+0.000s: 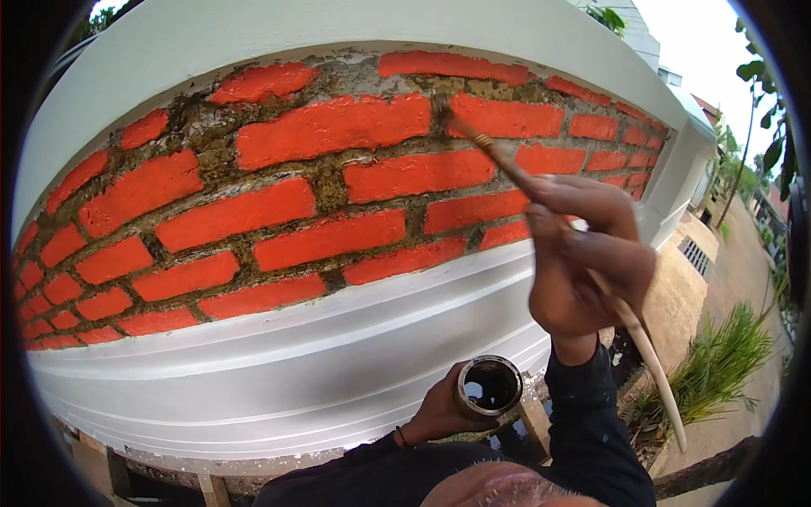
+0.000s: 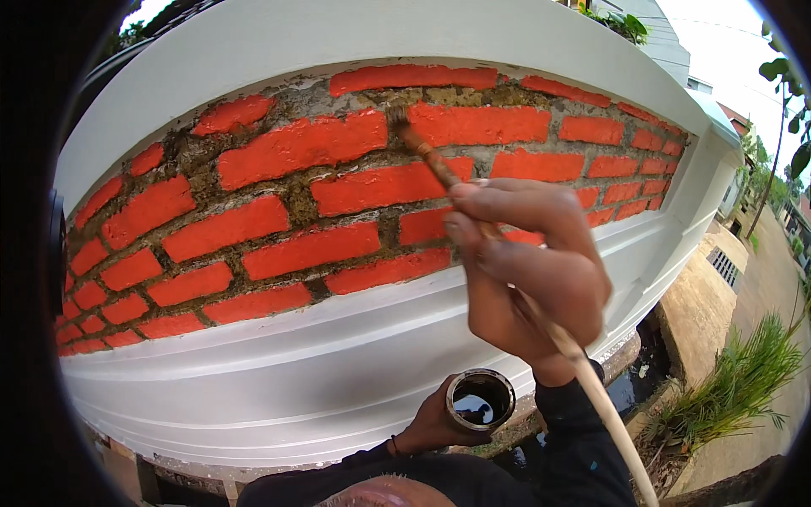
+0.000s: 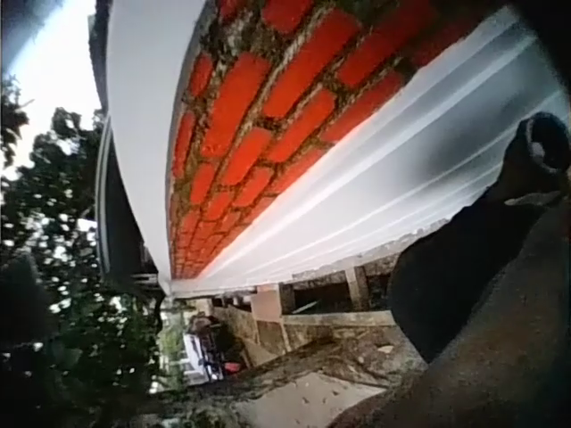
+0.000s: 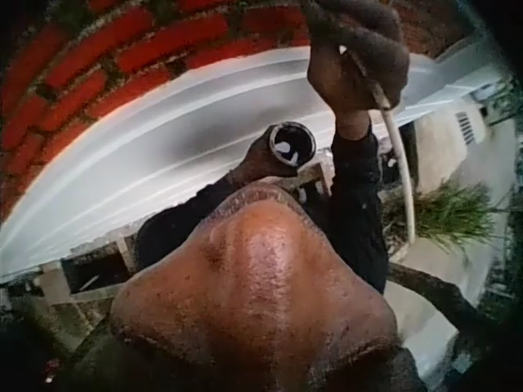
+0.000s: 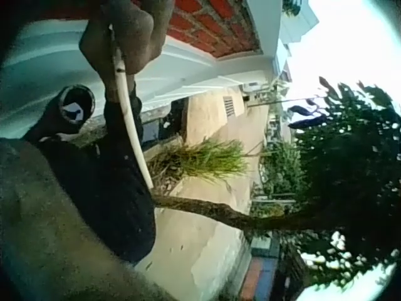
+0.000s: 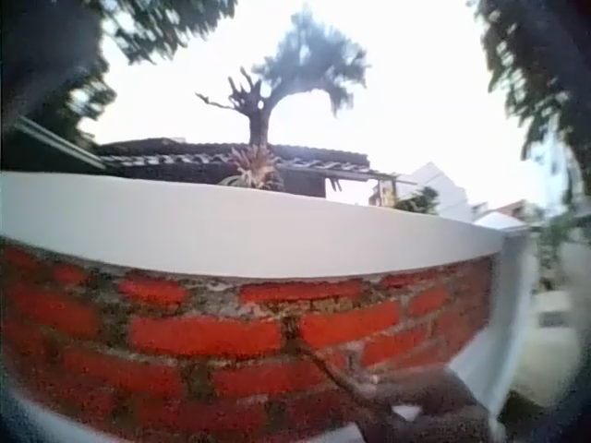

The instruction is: The person is painting the grout lines between bricks on a wall using a paintbrush and black paint.

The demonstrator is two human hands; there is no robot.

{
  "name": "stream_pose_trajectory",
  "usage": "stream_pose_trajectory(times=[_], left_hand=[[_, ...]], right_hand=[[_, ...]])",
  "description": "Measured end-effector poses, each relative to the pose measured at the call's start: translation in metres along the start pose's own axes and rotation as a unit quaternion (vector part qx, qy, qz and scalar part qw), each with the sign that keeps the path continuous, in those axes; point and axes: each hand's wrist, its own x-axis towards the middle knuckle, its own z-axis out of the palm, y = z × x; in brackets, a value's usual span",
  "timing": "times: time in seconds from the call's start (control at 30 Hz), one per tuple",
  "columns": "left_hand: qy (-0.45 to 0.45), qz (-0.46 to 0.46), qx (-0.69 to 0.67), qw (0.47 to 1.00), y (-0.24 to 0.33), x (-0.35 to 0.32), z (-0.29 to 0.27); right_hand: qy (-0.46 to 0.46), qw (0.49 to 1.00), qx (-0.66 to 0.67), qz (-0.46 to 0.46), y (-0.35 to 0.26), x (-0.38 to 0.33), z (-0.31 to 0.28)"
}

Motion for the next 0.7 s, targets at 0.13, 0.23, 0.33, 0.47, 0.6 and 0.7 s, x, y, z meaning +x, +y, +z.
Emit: stream_pose_trajectory(times=[0.13, 0.23, 0.33, 0.47, 0.6, 0.7], left_hand=[[-0.002, -0.001, -0.013, 1.0, 0.002, -0.002, -0.002], [0.0, -0.004, -0.027, 1.0, 0.002, -0.004, -0.002], [0.001, -0.008, -0.017, 1.0, 0.005, -0.003, -0.003], [0.008, 0.008, -0.03, 0.999, -0.001, -0.003, -0.003], [0.011, 0.011, -0.007, 1.0, 0.002, -0.003, -0.005], [0.009, 0.02, -0.018, 1.0, 0.004, -0.005, -0.005]], right_hand=[[-0.036, 0.999, 0.019, 0.033, -0.004, -0.018, -0.009], [-0.016, 1.0, 0.019, 0.008, -0.004, -0.003, -0.015], [0.0, 0.997, 0.079, -0.018, -0.001, 0.018, -0.001], [0.007, 0.997, 0.068, 0.03, 0.012, 0.018, 0.013], [0.062, 0.997, 0.013, 0.04, 0.017, 0.011, -0.004], [0.04, 0.999, 0.022, 0.031, 0.004, 0.017, 0.004]])
